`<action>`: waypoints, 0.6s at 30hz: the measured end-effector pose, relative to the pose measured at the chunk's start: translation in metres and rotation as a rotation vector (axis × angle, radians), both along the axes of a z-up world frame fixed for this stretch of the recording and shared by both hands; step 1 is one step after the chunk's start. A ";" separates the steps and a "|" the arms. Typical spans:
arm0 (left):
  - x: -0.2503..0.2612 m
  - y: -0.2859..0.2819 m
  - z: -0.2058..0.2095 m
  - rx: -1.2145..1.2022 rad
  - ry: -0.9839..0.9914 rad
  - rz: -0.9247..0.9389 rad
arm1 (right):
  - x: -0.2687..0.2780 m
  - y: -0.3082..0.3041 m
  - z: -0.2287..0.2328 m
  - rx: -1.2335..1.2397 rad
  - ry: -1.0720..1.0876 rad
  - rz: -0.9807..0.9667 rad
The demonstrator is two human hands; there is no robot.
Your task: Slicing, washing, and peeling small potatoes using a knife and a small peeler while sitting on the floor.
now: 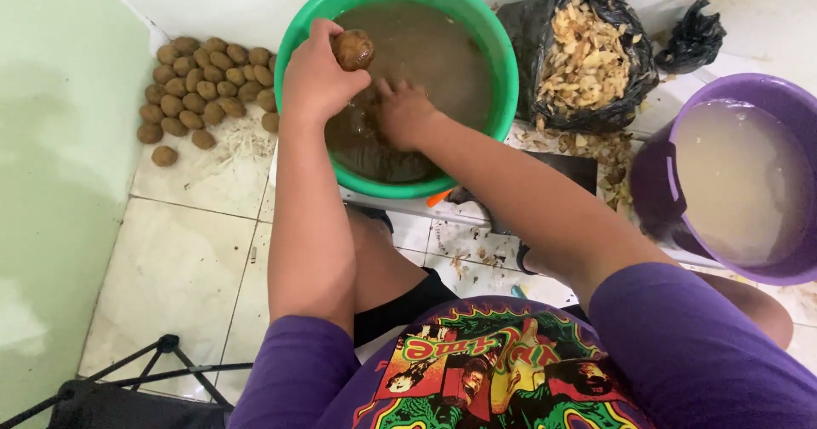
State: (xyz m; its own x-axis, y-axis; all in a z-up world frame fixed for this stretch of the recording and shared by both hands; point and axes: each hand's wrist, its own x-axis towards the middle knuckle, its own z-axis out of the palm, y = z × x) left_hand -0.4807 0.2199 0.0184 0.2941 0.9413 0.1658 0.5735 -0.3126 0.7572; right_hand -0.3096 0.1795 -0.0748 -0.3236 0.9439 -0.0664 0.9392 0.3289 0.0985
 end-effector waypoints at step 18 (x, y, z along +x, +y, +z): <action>0.000 0.010 -0.005 -0.043 0.095 -0.056 | 0.015 -0.020 0.060 -0.203 0.273 0.011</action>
State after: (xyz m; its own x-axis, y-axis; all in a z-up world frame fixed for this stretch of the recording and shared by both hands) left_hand -0.4803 0.2297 0.0135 0.3588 0.9287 0.0941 0.6258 -0.3141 0.7140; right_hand -0.2946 0.1599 -0.0152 -0.3651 0.9167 -0.1621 0.9182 0.3259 -0.2251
